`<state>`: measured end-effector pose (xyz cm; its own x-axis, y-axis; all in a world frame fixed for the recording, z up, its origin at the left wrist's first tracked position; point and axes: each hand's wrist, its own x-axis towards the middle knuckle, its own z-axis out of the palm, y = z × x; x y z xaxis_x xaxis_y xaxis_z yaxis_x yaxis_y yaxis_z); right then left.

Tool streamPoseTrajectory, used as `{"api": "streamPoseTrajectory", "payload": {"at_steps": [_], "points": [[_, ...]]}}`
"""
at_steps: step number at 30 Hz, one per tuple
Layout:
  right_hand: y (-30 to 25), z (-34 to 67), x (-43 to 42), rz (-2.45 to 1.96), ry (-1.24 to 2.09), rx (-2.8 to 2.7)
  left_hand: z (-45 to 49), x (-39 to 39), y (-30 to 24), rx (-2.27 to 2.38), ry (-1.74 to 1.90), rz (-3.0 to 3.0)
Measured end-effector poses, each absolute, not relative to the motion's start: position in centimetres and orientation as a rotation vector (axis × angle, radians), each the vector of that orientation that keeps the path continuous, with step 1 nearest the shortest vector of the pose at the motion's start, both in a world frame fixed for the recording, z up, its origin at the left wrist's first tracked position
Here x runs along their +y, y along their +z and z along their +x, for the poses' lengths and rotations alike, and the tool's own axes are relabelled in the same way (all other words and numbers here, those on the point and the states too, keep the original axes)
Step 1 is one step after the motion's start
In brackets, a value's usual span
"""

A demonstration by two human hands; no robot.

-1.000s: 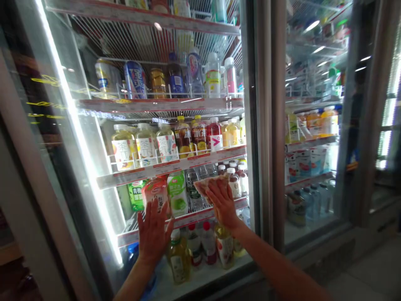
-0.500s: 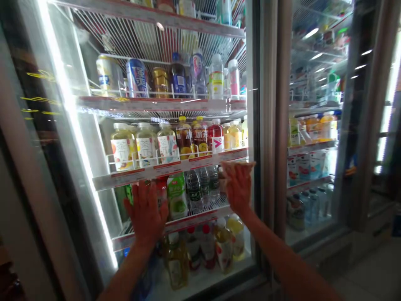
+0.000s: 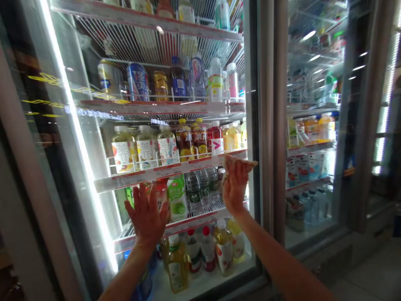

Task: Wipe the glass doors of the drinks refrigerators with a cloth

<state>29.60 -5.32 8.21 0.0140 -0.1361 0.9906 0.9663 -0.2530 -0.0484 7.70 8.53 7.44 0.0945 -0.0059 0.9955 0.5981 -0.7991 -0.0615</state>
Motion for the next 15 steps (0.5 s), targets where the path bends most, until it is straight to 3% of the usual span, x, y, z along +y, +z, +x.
{"api": "streamPoseTrajectory", "payload": {"at_steps": [3, 9, 13, 15], "points": [[8.1, 28.2, -4.8, -1.312, -1.442, -1.419, 7.5, 8.4, 7.5, -0.610, -1.740, -1.937], [8.6, 28.2, -4.4, -1.309, -1.378, -0.873, 7.1, 8.1, 7.5, -0.605, -1.706, -1.974], [7.7, 26.8, -4.0, -1.316, -1.439, -1.411, 6.9, 8.2, 7.6, -0.565, -1.713, -1.959], [7.8, 27.3, -4.3, -1.329, -1.449, -1.373, 6.9, 8.2, 7.6, -0.557, -1.707, -1.947]]}}
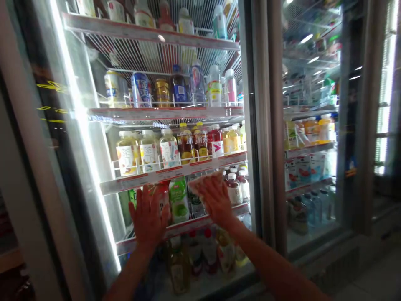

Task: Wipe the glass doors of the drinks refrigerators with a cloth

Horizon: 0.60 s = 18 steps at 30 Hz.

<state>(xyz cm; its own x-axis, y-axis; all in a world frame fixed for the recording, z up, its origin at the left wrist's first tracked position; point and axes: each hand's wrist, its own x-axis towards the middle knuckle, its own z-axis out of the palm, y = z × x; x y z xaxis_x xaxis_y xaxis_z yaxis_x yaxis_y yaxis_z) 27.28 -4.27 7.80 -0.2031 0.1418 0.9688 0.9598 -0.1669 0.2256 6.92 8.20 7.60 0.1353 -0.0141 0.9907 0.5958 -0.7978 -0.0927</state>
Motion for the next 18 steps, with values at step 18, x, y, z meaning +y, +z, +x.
{"api": "streamPoseTrajectory", "payload": {"at_steps": [18], "points": [[8.0, 28.0, -4.5, -1.296, -1.408, -1.177, 7.2, 8.5, 7.6, -0.537, -1.686, -1.857]]}}
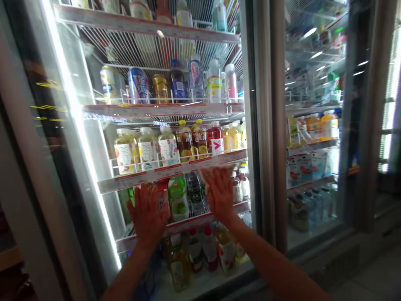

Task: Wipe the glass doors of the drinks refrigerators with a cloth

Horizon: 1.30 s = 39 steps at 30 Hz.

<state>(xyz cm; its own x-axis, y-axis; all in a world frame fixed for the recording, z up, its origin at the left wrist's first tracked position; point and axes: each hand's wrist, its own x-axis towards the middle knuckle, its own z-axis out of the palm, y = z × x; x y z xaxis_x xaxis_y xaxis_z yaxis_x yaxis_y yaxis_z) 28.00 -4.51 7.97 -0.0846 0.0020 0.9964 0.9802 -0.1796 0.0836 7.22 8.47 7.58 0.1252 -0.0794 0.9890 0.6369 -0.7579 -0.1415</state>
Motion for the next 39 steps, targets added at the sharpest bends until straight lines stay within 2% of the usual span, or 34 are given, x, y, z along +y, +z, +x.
{"api": "streamPoseTrajectory", "payload": {"at_steps": [3, 8, 13, 15, 18, 20, 23, 26, 29, 33, 36, 39], "points": [[7.6, 28.2, -4.8, -1.309, -1.412, -1.348, 7.1, 8.5, 7.6, -0.529, -1.669, -1.869], [9.0, 30.4, -5.2, -1.279, -1.392, -0.848, 7.3, 8.5, 7.5, -0.545, -1.698, -1.886], [8.1, 27.6, -4.2, -1.288, -1.422, -1.369, 7.2, 8.8, 7.2, -0.531, -1.714, -1.886], [8.1, 26.8, -3.9, -1.275, -1.392, -1.303, 7.1, 8.4, 7.4, -0.522, -1.714, -1.891], [9.0, 26.1, -3.6, -1.232, -1.253, -1.135, 7.8, 6.5, 8.5, -0.461, -1.767, -1.903], [9.5, 25.2, -3.5, -1.170, -1.106, -1.257, 9.3, 4.9, 9.8, -0.319, -1.800, -1.945], [9.7, 23.7, -4.1, -1.052, -0.773, -1.394, 12.9, 3.1, 11.9, -0.069, -1.709, -2.049], [10.1, 23.3, -5.0, -0.947, -0.607, -1.332, 16.3, 2.5, 13.0, -0.119, -1.598, -2.023], [11.1, 24.6, -5.5, -0.977, -0.885, -1.284, 16.7, 3.3, 13.0, -0.270, -1.560, -1.908], [12.2, 27.6, -4.9, -1.236, -1.341, -1.159, 10.8, 6.9, 13.2, -0.439, -1.622, -1.798], [11.9, 29.1, -4.2, -1.396, -1.417, -1.061, 6.5, 9.2, 13.9, -0.703, -1.831, -1.724], [11.2, 29.4, -3.9, -1.424, -1.441, -1.056, 7.6, 8.2, 13.9, -0.645, -1.820, -1.773]]}}
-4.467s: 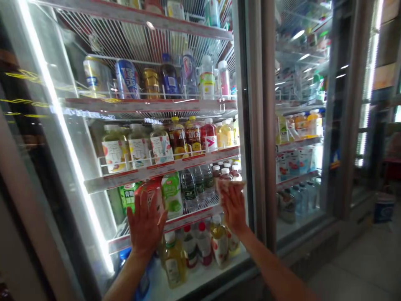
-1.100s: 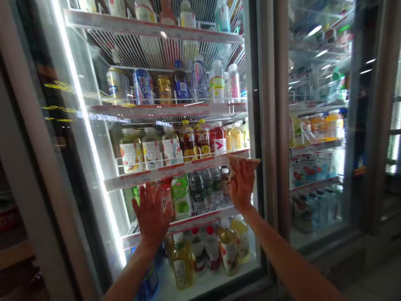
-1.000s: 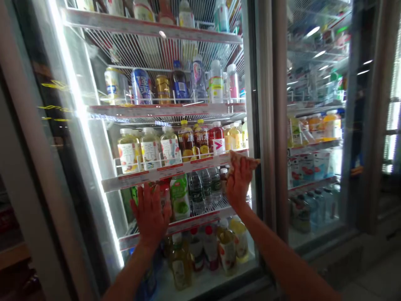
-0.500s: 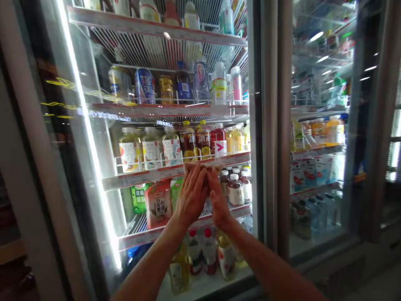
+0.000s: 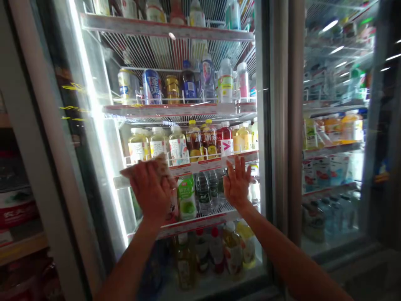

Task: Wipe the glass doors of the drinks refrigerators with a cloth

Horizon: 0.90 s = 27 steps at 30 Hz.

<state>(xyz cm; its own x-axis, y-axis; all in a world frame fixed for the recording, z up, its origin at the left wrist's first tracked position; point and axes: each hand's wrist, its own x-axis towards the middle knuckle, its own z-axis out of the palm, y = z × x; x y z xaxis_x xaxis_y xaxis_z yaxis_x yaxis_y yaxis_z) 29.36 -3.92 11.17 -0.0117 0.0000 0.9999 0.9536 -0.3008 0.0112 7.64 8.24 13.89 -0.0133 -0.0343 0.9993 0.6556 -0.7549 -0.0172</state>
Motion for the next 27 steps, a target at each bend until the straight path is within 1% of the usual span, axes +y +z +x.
{"api": "streamPoseTrajectory", "payload": {"at_steps": [4, 6, 8, 11, 12, 14, 15, 18, 20, 23, 25, 27], "points": [[10.8, 29.4, -4.3, -1.394, -1.440, -1.108, 13.5, 4.7, 12.1, -0.287, -1.523, -1.932], [10.8, 29.6, -4.4, -1.375, -1.444, -1.126, 13.8, 4.6, 11.6, -0.225, -1.467, -1.958], [10.8, 29.6, -4.3, -1.369, -1.437, -1.118, 11.4, 6.1, 11.9, -0.276, -1.534, -1.936], [10.9, 29.4, -4.1, -1.375, -1.411, -1.073, 6.4, 9.3, 13.8, -0.589, -1.808, -1.799], [10.9, 29.3, -4.0, -1.378, -1.403, -1.061, 5.6, 10.0, 14.4, -0.703, -1.901, -1.723], [10.9, 29.1, -3.9, -1.378, -1.393, -1.057, 6.2, 9.8, 15.0, -0.736, -1.964, -1.672], [10.9, 29.1, -3.9, -1.375, -1.390, -1.064, 7.5, 9.1, 15.0, -0.660, -1.920, -1.711], [10.8, 29.4, -4.2, -1.345, -1.401, -1.089, 12.6, 6.1, 13.8, -0.301, -1.623, -1.880], [10.8, 29.6, -4.3, -1.328, -1.414, -1.110, 13.8, 5.4, 13.2, -0.215, -1.525, -1.905], [10.8, 29.8, -4.2, -1.319, -1.412, -1.105, 10.3, 7.4, 13.8, -0.392, -1.630, -1.862], [10.8, 29.6, -4.0, -1.318, -1.400, -1.075, 6.9, 9.3, 15.0, -0.634, -1.840, -1.744], [10.8, 29.3, -3.8, -1.318, -1.393, -1.051, 5.4, 10.0, 15.9, -0.827, -2.007, -1.635]]}}
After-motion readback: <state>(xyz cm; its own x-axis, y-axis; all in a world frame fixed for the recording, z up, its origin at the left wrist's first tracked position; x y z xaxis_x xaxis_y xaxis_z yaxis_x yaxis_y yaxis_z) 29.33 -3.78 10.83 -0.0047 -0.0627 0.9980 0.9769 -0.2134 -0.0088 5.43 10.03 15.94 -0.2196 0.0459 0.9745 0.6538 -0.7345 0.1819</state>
